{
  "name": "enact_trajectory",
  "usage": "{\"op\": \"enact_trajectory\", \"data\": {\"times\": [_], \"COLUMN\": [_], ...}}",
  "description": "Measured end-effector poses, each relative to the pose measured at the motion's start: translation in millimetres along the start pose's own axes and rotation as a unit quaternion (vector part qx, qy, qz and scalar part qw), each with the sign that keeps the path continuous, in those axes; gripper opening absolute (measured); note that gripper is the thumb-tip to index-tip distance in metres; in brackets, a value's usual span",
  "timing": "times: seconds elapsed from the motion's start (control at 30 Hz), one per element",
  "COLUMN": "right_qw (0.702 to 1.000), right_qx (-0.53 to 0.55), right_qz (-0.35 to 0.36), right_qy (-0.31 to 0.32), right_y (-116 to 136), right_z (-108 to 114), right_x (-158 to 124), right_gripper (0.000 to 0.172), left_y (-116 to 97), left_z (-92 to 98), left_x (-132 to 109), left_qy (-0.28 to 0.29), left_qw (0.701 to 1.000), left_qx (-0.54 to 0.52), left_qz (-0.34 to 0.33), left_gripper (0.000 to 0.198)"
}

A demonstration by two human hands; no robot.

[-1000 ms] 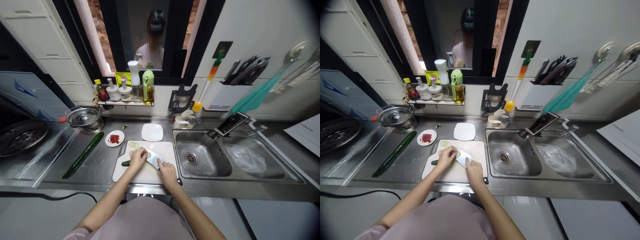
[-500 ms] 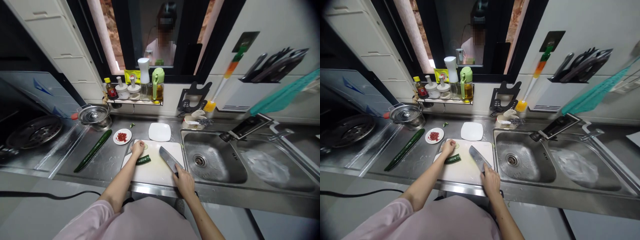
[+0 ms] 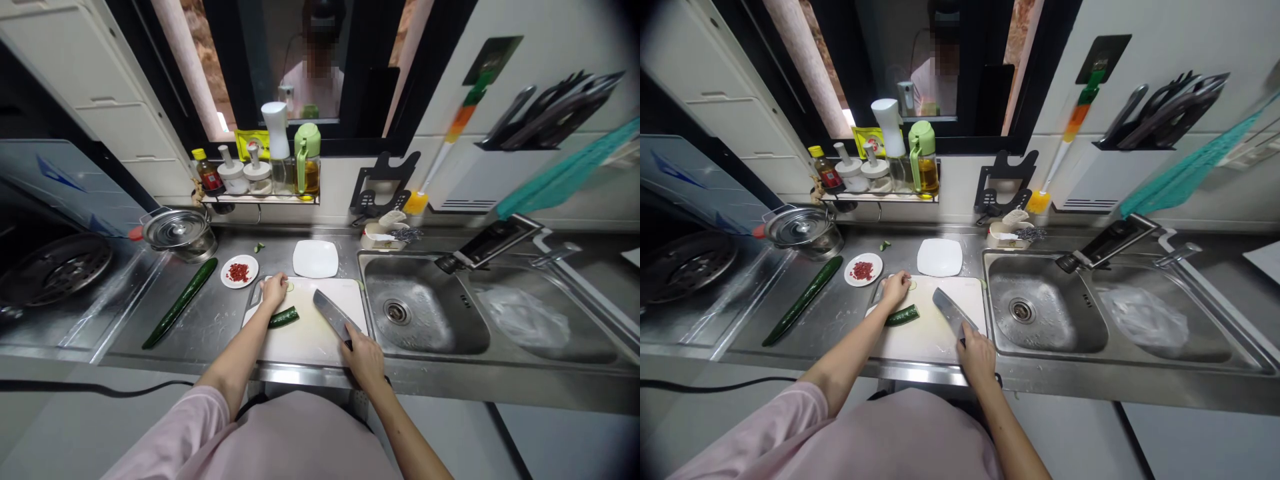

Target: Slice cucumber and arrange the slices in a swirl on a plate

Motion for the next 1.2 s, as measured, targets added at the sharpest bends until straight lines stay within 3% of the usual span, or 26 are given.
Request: {"op": "enact_trajectory", "data": {"times": [0.47, 0.63, 0.9, 1.2], "right_qw": [1.000, 1.000, 1.000, 1.000], "right_qx": [-0.002, 0.006, 0.015, 0.013], "right_qz": [0.000, 0.001, 0.000, -0.004], "right_qy": [0.011, 0.008, 0.010, 0.019], "right_y": [2, 2, 3, 6], "right_z": [-1, -2, -3, -3], "right_x": [-1, -2, -1, 0], "right_gripper": [0.048, 0.046, 0.047, 0.047], "left_y": [-2, 6, 20, 16], "left_z": [1.6, 10.6, 13.8, 11.1], "left_x": [-2, -8, -21, -23], "left_qy": [-0.019, -0.059, -0.052, -0.078], "left_qw": [0.999, 0.997, 0.986, 0.975], "left_qx": [0.034, 0.039, 0.097, 0.102], "left_qz": [-0.032, -0.037, -0.122, -0.183], "left_gripper": [0.017, 0.021, 0.023, 0.022]}}
Point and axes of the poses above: each hand's wrist, its own x-axis towards the middle knuckle, its own z-axis out of the back of the hand, y = z × x, the point moved 6 cm from there along x, towards the middle knuckle, and after that the axes turned 3 degrees about y, right-handed, at the moved point
